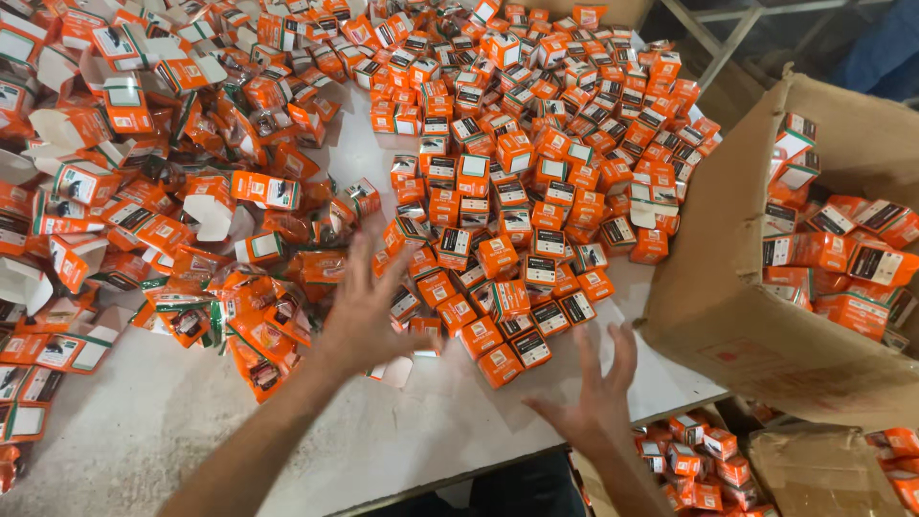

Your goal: The person picks up small orange product boxes from a pile on the worktable, opens and folds the cartons by hand, and places the finished boxes into a large cardboard box beside the table, repeating the cycle one box at a time.

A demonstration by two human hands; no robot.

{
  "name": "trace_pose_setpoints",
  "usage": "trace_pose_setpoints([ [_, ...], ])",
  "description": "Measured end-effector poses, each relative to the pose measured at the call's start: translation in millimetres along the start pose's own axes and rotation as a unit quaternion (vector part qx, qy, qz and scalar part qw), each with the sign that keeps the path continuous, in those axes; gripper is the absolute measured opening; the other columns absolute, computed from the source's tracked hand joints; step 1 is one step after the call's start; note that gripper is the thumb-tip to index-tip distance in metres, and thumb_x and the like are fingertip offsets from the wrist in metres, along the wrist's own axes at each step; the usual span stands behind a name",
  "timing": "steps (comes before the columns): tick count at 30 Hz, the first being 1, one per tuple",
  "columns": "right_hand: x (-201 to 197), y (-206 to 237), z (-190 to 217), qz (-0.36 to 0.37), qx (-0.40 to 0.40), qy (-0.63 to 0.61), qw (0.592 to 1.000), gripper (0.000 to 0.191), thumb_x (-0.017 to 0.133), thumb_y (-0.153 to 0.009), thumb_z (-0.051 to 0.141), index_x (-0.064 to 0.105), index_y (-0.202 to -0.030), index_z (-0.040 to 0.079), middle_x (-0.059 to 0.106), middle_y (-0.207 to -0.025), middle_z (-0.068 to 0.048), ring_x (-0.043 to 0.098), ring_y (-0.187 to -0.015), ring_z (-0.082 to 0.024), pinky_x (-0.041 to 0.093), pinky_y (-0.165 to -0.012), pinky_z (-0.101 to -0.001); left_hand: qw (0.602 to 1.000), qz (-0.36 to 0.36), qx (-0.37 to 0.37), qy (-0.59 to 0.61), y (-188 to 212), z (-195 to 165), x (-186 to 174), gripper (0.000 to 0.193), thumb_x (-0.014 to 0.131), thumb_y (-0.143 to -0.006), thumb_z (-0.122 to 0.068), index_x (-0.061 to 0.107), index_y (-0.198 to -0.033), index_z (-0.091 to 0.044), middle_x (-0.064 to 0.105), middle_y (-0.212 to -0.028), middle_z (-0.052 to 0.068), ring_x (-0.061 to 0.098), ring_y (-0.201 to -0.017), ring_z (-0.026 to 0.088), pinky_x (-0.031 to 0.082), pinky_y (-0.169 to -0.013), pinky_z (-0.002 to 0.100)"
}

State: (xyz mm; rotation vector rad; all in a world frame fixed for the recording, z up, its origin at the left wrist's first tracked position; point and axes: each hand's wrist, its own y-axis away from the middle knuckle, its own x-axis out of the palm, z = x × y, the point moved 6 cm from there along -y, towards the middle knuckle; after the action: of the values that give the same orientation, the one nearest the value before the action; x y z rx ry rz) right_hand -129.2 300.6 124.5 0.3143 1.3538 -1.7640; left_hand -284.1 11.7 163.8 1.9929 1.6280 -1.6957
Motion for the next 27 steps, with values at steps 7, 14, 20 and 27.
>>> trace_pose_setpoints([
  [7,51.4,-63.2,-25.9,0.207,0.023,0.088,0.974,0.125,0.094,-0.043,0.066,0.046,-0.15,0.023,0.017,-0.158,-0.029,0.009,-0.142,-0.062,0.023,-0.11,-0.0736,0.995,0.04,-0.063,-0.061,2.2,-25.4,70.2,0.14,0.088,-0.036,-0.078,0.037,-0.155,-0.025,0.019,-0.16,0.029,0.01,-0.146,0.06,0.018,-0.112,0.077],
  [14,85.7,-102.7,-48.9,0.151,-0.021,0.091,0.984,0.113,0.09,-0.052,0.067,0.049,-0.149,0.026,0.023,-0.156,-0.029,0.013,-0.142,-0.062,0.023,-0.113,-0.0761,0.994,-0.024,-0.056,-0.095,-34.9,26.2,95.8,0.127,0.088,-0.044,-0.077,0.046,-0.152,-0.027,0.024,-0.163,0.025,0.011,-0.149,0.059,0.02,-0.111,0.08],
  [20,118.9,-148.4,-76.0,0.161,-0.022,0.095,0.982,0.117,0.089,-0.058,0.068,0.042,-0.156,0.025,0.025,-0.158,-0.026,0.011,-0.145,-0.059,0.019,-0.115,-0.0769,0.988,0.013,-0.128,-0.087,-79.7,66.8,113.6,0.125,0.09,-0.048,-0.072,0.043,-0.155,-0.028,0.025,-0.162,0.024,0.008,-0.15,0.06,0.02,-0.106,0.083],
  [27,151.5,-175.7,-98.1,0.138,0.017,0.106,0.985,0.113,0.087,-0.061,0.066,0.042,-0.156,0.026,0.026,-0.162,-0.022,0.009,-0.149,-0.057,0.019,-0.112,-0.0782,0.977,0.047,-0.177,-0.111,-122.6,85.7,111.0,0.122,0.091,-0.05,-0.071,0.043,-0.153,-0.027,0.026,-0.16,0.019,0.007,-0.148,0.058,0.015,-0.109,0.083],
])
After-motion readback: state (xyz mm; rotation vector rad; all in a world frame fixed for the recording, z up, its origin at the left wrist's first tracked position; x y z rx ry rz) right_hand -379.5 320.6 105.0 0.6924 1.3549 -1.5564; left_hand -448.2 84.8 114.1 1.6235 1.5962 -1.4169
